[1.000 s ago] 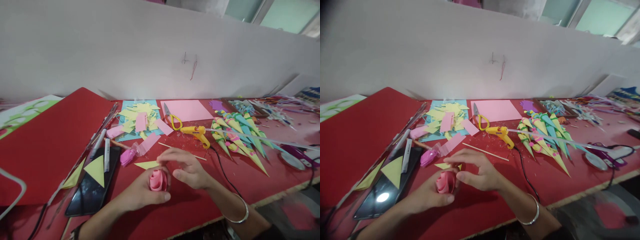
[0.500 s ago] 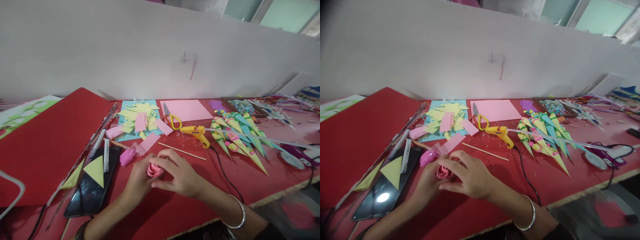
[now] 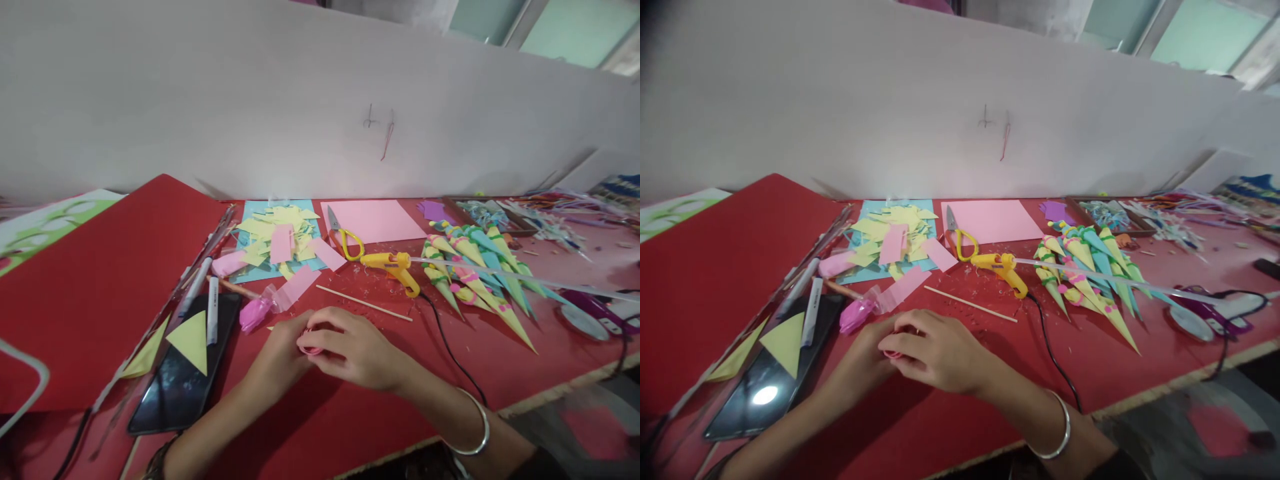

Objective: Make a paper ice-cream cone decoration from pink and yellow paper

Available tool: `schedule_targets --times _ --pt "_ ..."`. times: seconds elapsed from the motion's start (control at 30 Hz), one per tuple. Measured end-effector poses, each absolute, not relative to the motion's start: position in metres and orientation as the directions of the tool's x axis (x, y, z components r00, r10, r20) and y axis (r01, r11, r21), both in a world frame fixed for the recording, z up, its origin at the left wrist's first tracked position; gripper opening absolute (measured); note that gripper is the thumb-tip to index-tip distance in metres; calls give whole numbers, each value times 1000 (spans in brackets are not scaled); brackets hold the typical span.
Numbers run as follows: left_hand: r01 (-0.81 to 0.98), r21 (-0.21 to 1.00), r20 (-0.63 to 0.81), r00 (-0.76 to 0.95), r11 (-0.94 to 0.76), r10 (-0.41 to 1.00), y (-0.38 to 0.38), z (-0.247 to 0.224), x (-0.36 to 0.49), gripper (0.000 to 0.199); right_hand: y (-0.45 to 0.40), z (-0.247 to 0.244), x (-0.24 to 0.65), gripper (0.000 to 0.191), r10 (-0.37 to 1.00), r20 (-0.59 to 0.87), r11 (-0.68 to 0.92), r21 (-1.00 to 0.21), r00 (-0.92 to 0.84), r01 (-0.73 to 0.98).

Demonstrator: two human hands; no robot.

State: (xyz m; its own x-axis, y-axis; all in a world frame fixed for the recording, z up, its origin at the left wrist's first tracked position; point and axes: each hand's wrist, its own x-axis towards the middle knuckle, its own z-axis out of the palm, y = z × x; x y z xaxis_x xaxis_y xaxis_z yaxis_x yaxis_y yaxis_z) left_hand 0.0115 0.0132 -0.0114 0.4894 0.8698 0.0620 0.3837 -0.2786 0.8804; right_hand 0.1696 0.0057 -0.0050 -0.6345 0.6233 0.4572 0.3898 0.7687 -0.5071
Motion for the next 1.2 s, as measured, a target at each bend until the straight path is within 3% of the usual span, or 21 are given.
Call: schedule_targets --times 0.33,0.53,0.77,1.0,1.2 --pt "288 926 46 554 -243 831 15 -15 11 6 7 -4 172 25 610 464 770 -540 -643 341" --pt "322 891 145 463 -319 875 11 -20 15 15 4 -5 170 52 651 467 747 -535 -598 395" --pt "466 819 168 363 -335 917 4 -15 18 11 -2 -7 165 32 689 487 724 -462 -536 512" --pt "537 779 179 302 -322 936 4 -23 19 16 -3 -8 162 20 764 451 645 -549 -461 531" --pt "495 805 96 435 -327 895 10 -11 13 10 0 -10 163 14 773 461 629 -646 -436 432"
